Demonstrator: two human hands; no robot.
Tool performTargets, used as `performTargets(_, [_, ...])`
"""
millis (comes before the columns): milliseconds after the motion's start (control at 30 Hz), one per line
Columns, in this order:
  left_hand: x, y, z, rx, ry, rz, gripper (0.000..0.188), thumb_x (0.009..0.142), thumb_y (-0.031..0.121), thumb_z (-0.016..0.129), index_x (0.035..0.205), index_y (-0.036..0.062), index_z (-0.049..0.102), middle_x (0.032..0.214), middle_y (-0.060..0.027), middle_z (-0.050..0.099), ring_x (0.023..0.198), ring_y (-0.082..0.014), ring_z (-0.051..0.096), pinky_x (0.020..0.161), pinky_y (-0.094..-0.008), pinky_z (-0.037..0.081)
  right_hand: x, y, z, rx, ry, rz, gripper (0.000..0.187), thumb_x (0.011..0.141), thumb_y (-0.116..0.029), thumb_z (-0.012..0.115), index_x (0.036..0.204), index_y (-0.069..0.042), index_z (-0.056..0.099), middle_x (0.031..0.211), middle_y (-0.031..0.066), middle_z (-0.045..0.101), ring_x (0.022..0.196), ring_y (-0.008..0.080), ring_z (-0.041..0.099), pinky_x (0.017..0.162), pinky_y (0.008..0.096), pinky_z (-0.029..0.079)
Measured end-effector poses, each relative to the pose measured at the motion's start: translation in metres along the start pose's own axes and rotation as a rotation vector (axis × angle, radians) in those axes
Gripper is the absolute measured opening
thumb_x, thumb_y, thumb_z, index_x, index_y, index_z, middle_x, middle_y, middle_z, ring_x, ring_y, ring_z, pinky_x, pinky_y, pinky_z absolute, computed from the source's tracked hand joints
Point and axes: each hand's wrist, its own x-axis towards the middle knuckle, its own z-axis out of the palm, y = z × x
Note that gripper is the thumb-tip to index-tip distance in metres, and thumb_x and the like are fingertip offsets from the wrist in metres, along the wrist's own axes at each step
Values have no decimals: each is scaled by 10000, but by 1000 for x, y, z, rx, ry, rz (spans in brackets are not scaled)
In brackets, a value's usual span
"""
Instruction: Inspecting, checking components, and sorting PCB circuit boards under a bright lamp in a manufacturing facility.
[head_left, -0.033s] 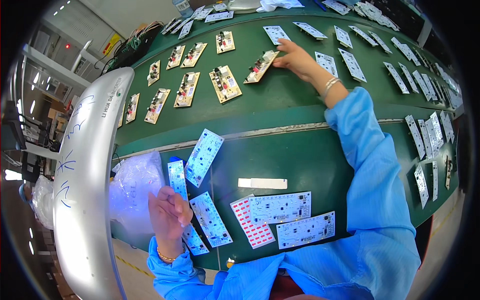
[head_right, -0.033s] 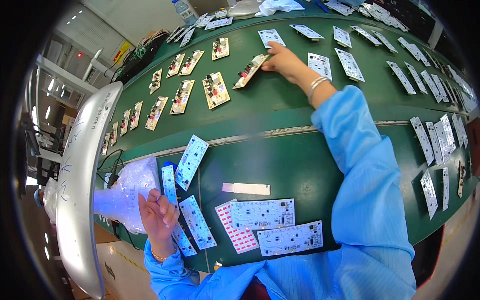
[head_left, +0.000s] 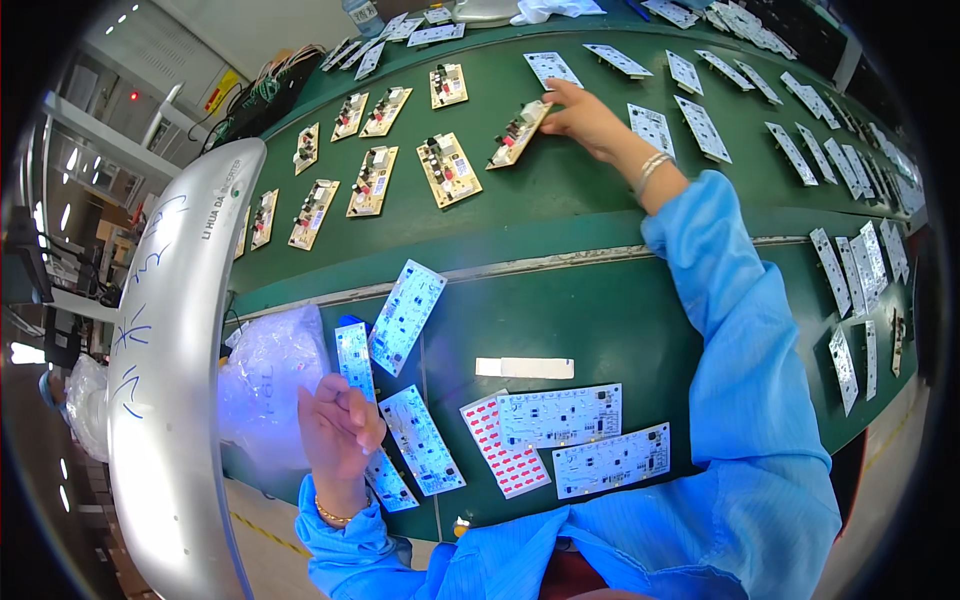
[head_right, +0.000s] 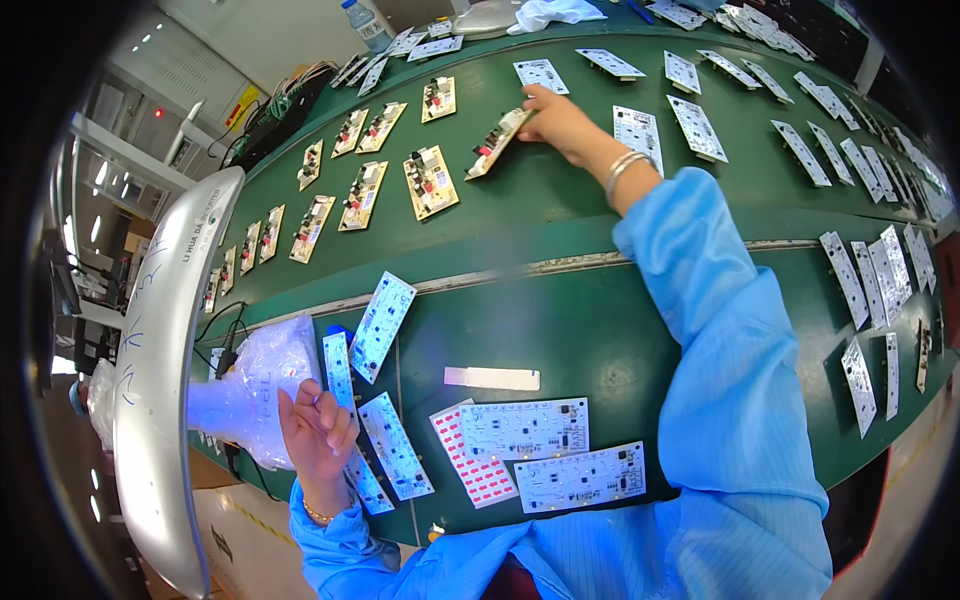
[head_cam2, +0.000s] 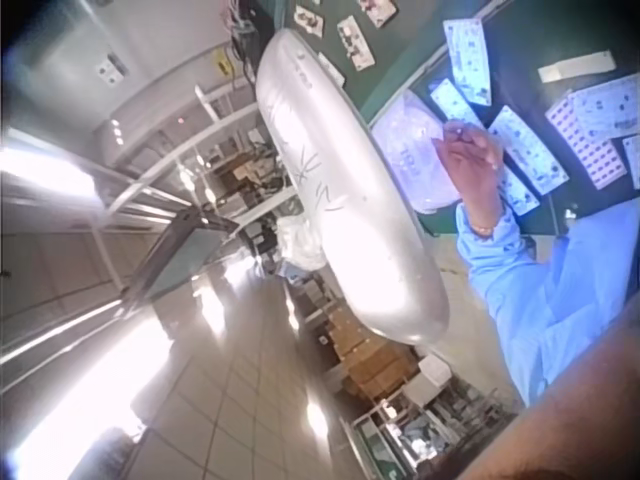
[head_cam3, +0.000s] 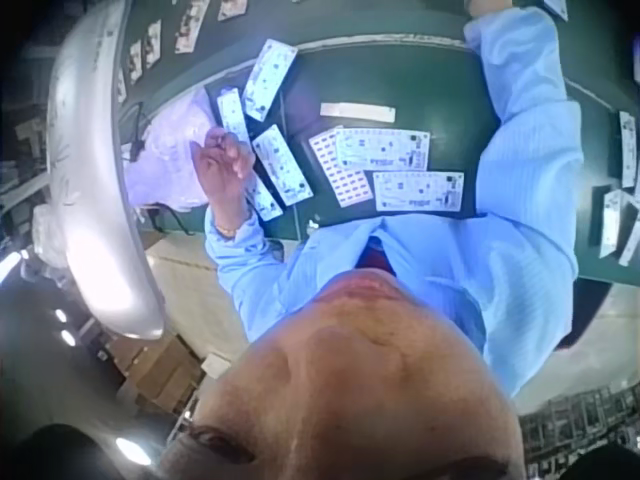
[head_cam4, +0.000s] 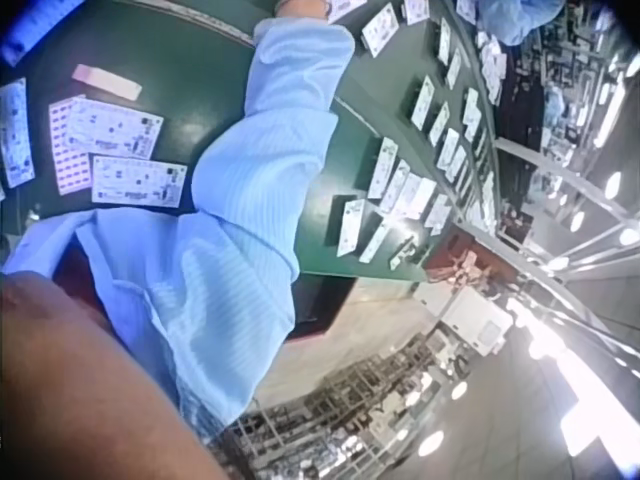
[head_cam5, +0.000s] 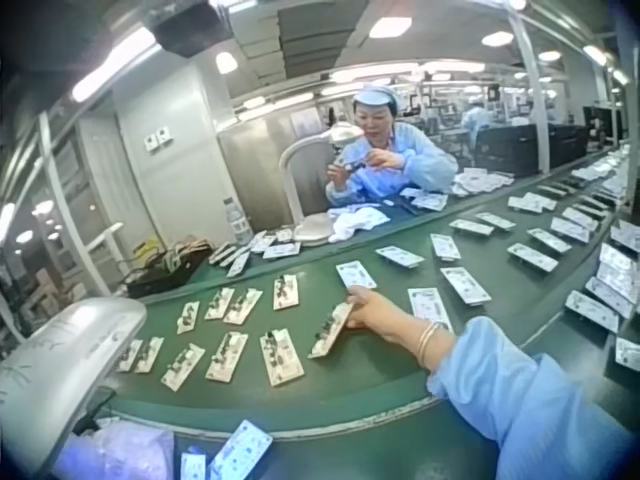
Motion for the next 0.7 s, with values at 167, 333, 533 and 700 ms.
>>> performTargets(167, [0, -1, 0, 0, 42, -12, 427, 877, 397, 252, 962, 29, 452, 638, -113, 468, 447, -181, 417, 371, -278, 346, 24, 23, 28, -771, 138, -290, 400, 740, -27, 422, 1139, 3, 417, 1076, 199, 489, 996, 296, 476, 838, 316, 379])
performTargets(333, [0, -2, -1, 4, 21, -5, 410, 878, 382, 262, 971, 27, 446, 655, -113, 467, 459, -180, 418, 381, -277, 351, 32, 22, 36, -1386, 281, -794, 355, 706, -122, 517, 1053, -52, 493, 1019, 158, 509, 906, 293, 500, 778, 365, 395])
performTargets(533, [-2, -1, 1, 28, -34, 24, 368, 874, 346, 287, 968, 36, 460, 680, -123, 489, 481, -200, 448, 395, -290, 356, 47, 27, 7, -1495, 643, -319, 431, 720, -363, 514, 1037, -72, 490, 1031, 147, 501, 972, 287, 458, 819, 474, 282])
performTargets(700, [-3, 1, 1, 79, -148, 68, 307, 864, 292, 327, 975, 32, 446, 709, -130, 500, 513, -214, 473, 421, -302, 374, 52, 31, -5, -1501, 540, -142, 419, 764, -393, 446, 1019, -65, 504, 970, 158, 537, 954, 293, 467, 824, 488, 254])
